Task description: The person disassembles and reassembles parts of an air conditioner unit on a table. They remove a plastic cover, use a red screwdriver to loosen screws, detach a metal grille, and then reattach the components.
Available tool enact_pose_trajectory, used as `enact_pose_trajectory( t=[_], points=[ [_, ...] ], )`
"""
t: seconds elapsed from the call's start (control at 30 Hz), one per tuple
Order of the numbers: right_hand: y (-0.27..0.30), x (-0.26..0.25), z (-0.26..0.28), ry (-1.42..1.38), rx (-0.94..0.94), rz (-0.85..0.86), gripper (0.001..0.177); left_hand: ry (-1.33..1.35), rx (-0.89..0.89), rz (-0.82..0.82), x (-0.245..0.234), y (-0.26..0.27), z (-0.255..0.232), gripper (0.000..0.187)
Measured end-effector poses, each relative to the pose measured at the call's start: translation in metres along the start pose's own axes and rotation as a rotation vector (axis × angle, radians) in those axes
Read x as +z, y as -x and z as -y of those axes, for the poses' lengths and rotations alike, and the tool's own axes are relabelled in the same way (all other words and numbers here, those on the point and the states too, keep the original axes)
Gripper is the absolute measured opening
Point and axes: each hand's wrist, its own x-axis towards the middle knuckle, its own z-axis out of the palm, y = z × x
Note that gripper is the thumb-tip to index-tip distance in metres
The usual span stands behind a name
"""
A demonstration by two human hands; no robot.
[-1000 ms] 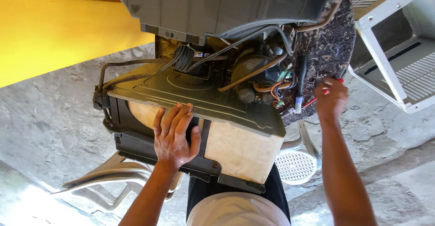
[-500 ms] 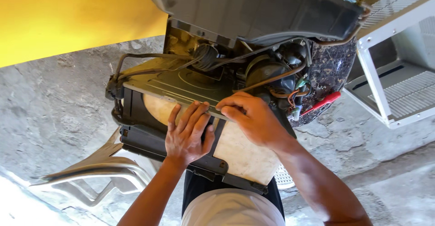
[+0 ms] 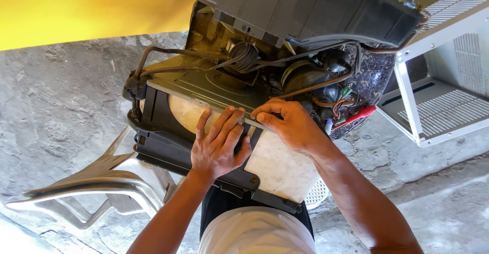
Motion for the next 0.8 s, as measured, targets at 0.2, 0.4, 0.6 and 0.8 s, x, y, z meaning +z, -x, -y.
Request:
enact_pose_trajectory(
  t=[0.2, 0.4, 0.6, 0.8],
  points=[
    [0.001, 0.000, -0.002, 0.015, -0.044, -0.011, 0.021, -0.015, 0.004, 0.002, -0.001, -0.001, 0.000, 0.020],
    [0.001, 0.003, -0.005, -0.020, 0.011, -0.005, 0.019, -0.016, 0.006, 0.001, -0.001, 0.000, 0.000, 0.018],
    [0.005, 0.000, 0.005, 0.075, -0.029, -0.030, 0.021, -0.018, -0.013, 0.017, 0.000, -0.001, -0.001, 0.019],
    [0.007, 0.000, 0.017, 0.143, 0.032, -0.038, 0.022, -0.024, -0.002, 0.005, -0.003, -0.002, -0.002, 0.018]
  ],
)
